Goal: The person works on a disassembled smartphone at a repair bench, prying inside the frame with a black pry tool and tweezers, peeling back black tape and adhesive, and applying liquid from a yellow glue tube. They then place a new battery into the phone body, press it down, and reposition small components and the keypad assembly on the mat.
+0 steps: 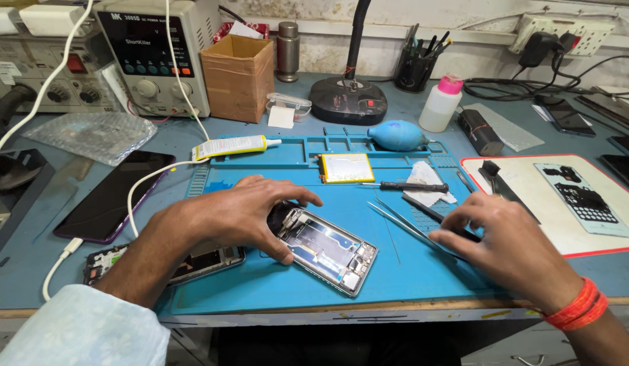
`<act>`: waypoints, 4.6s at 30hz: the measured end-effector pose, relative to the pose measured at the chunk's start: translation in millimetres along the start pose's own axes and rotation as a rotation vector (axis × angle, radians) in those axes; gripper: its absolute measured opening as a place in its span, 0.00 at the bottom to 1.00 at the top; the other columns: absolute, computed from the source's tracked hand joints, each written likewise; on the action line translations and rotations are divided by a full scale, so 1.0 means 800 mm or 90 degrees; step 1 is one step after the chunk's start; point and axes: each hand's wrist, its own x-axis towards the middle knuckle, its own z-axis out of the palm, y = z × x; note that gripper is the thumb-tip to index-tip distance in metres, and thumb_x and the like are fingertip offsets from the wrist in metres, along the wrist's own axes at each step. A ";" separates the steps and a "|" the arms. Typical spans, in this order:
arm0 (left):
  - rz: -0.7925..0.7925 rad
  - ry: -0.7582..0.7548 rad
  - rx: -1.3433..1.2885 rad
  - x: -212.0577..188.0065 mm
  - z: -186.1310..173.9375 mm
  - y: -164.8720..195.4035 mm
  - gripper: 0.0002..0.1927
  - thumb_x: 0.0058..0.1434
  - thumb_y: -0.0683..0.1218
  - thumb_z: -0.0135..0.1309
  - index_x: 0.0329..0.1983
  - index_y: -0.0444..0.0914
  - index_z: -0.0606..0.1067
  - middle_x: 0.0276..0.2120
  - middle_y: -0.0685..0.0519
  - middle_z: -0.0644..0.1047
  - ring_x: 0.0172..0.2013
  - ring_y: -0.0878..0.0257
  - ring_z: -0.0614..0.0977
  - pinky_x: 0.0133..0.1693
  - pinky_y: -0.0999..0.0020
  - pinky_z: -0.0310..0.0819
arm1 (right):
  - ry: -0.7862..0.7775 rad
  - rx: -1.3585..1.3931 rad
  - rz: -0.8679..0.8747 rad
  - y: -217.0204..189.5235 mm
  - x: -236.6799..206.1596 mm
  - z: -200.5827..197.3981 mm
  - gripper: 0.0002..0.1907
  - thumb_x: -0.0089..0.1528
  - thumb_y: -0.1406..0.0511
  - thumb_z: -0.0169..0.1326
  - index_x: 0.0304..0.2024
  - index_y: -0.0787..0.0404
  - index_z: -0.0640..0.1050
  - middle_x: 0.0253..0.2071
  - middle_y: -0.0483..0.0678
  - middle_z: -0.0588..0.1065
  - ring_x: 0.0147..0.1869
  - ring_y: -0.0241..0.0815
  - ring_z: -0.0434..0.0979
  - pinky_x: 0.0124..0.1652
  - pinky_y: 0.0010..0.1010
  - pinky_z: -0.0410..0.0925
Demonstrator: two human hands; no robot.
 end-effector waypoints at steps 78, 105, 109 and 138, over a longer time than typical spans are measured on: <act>0.081 0.187 0.007 -0.022 0.073 0.043 0.42 0.49 0.66 0.64 0.67 0.48 0.70 0.57 0.51 0.74 0.59 0.51 0.68 0.62 0.54 0.57 | -0.200 0.132 0.330 0.113 -0.081 -0.029 0.13 0.61 0.57 0.64 0.37 0.59 0.83 0.34 0.45 0.78 0.36 0.39 0.79 0.37 0.34 0.77; 0.001 0.209 -0.097 0.021 0.039 0.028 0.14 0.56 0.49 0.57 0.41 0.36 0.84 0.37 0.45 0.85 0.38 0.53 0.87 0.45 0.61 0.80 | -0.077 0.144 -0.185 -0.066 0.027 0.011 0.08 0.58 0.61 0.61 0.34 0.59 0.81 0.36 0.46 0.76 0.38 0.46 0.79 0.36 0.37 0.71; -0.008 0.195 -0.100 0.021 0.039 0.028 0.15 0.55 0.49 0.57 0.39 0.36 0.84 0.36 0.45 0.85 0.37 0.54 0.88 0.45 0.62 0.80 | -0.080 0.152 -0.166 -0.067 0.028 0.017 0.09 0.58 0.60 0.61 0.37 0.58 0.81 0.37 0.45 0.76 0.38 0.46 0.80 0.36 0.37 0.71; -0.048 0.173 -0.082 0.020 0.037 0.038 0.14 0.49 0.51 0.62 0.35 0.38 0.85 0.28 0.48 0.84 0.30 0.56 0.86 0.37 0.62 0.80 | -0.056 0.127 -0.144 -0.070 0.030 0.035 0.10 0.58 0.59 0.61 0.36 0.57 0.82 0.36 0.45 0.76 0.33 0.45 0.80 0.32 0.37 0.71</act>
